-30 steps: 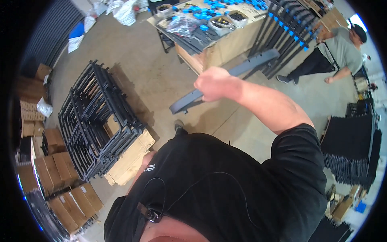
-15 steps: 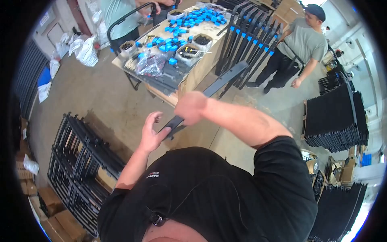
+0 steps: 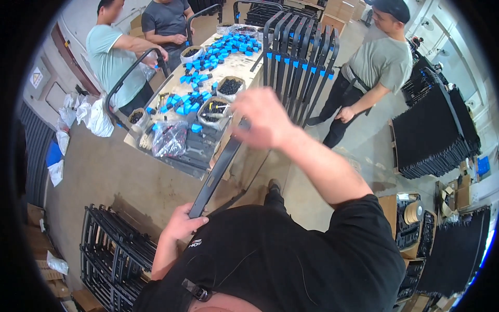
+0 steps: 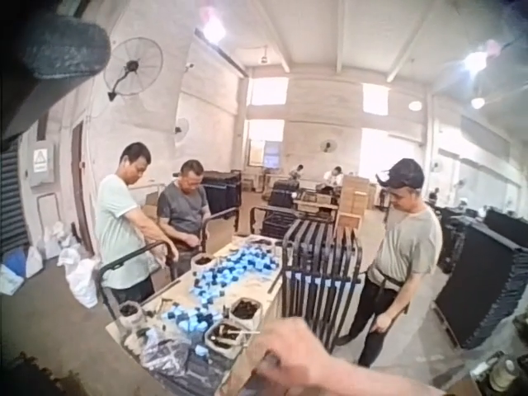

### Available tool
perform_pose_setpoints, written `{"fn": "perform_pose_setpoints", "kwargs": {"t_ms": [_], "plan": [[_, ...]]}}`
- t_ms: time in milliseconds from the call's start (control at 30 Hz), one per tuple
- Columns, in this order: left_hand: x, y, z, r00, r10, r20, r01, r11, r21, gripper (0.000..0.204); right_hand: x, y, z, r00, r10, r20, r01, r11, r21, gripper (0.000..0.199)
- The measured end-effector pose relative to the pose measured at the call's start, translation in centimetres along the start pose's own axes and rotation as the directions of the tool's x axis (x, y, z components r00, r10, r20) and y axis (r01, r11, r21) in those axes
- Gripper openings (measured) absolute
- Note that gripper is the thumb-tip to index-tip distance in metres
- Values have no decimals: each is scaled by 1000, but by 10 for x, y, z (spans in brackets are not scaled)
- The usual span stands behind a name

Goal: The recorder is seen attaching plastic components and tightening screws onto curved metal frames on a production table.

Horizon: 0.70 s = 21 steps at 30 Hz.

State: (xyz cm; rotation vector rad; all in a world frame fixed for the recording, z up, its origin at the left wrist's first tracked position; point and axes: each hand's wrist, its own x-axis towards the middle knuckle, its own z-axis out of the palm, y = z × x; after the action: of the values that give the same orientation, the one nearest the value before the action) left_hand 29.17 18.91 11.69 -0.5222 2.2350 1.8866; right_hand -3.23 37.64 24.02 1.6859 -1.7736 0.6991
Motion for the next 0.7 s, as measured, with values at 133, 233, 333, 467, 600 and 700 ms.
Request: {"fn": "perform_pose_setpoints", "kwargs": {"t_ms": [133,233,333,467,600,700], "plan": [[59,46,14,991,-128,37,130,991,-44,36,-24,169,38,963,270,3,-268,952,148,35],[104,70,35,991,-115,-72,108,989,-101,35,-35,239,73,622,548,559,-782,466,414,47],[144,96,54,975,-100,-198,71,987,-146,31,-32,285,86,632,541,555,-773,497,395,45],[184,117,76,961,-127,-245,92,984,-151,26,-35,341,102,611,543,576,-790,467,398,42],[212,131,83,969,-141,-204,104,978,-181,27,-36,373,120,597,559,576,-802,441,403,40],[222,137,83,964,-173,-201,133,971,-197,24,-39,376,127,615,601,510,-786,418,455,39]]}}
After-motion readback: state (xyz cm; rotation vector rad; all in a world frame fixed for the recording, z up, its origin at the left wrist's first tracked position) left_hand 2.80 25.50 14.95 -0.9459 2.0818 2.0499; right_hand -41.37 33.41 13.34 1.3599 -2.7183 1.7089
